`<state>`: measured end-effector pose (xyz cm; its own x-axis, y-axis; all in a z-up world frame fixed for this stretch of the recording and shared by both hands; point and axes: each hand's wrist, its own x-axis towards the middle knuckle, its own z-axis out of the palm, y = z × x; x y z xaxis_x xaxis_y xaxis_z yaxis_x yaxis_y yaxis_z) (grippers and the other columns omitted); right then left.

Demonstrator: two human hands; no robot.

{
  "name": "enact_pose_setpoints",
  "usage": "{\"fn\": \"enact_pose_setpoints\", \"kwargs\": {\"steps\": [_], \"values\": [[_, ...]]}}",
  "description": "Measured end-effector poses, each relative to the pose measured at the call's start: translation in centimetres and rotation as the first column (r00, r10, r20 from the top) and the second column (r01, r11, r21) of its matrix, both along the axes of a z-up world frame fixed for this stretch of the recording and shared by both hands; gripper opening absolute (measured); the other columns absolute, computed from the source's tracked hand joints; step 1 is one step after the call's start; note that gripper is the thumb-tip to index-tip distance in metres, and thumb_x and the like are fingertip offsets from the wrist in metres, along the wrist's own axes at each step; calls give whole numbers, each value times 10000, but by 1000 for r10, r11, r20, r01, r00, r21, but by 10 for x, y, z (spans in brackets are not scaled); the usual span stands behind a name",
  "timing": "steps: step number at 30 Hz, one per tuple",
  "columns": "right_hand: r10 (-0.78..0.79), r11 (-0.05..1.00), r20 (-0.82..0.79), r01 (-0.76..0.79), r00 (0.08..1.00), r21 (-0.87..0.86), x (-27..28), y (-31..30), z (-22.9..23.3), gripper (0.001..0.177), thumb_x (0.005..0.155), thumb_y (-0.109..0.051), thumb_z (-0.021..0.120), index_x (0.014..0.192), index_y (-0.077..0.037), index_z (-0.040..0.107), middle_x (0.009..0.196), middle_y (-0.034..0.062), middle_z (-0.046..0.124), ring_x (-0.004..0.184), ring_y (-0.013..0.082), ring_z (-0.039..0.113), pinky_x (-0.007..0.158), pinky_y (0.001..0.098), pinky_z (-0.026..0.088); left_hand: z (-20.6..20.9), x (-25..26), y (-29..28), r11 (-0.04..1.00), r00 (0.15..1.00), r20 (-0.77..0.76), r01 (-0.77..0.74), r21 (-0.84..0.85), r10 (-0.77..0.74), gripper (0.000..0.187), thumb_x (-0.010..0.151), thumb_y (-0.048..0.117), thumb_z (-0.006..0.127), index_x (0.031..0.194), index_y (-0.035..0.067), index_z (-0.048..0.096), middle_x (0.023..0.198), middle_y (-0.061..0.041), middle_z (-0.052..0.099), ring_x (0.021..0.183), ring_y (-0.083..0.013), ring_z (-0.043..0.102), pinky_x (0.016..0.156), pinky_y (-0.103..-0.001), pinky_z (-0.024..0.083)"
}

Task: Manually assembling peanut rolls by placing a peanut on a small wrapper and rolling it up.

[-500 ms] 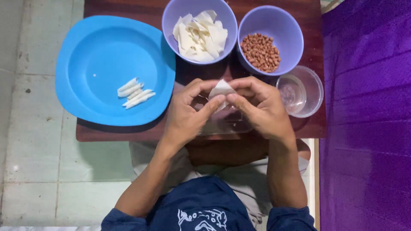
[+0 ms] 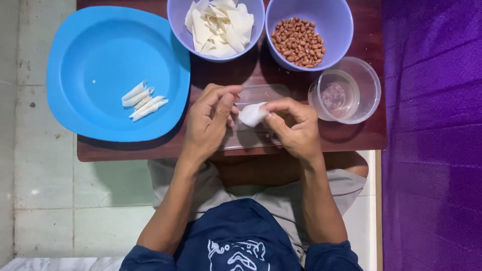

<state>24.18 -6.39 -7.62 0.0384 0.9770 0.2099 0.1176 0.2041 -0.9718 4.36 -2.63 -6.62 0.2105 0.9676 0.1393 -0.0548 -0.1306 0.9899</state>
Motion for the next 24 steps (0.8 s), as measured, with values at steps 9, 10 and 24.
{"fn": "enact_pose_setpoints", "kwargs": {"steps": [9,10,24], "values": [[59,993,47,-64,997,103,7,0,-17,114,862,84,785,956,26,758,855,164,742,767,190,716,689,339,603,-9,2,1,978,980,-60,182,-107,-189,214,870,134,808,1070,65,783,736,-29,663,691,-56,552,541,-198,466],[71,992,45,-75,996,102,5,0,-17,114,862,84,785,956,26,758,855,164,742,767,190,716,689,339,603,-7,1,2,979,982,-62,170,-108,-178,214,870,134,808,1070,65,783,736,-29,663,691,-56,552,541,-198,466],[-84,996,144,81,986,28,-11,-1,-7,216,938,38,773,1141,33,696,911,160,726,768,168,683,667,353,601,18,-27,-6,953,944,-312,-8,302,107,128,977,169,736,1097,146,775,801,-57,698,752,-247,694,706,-340,556]]}}
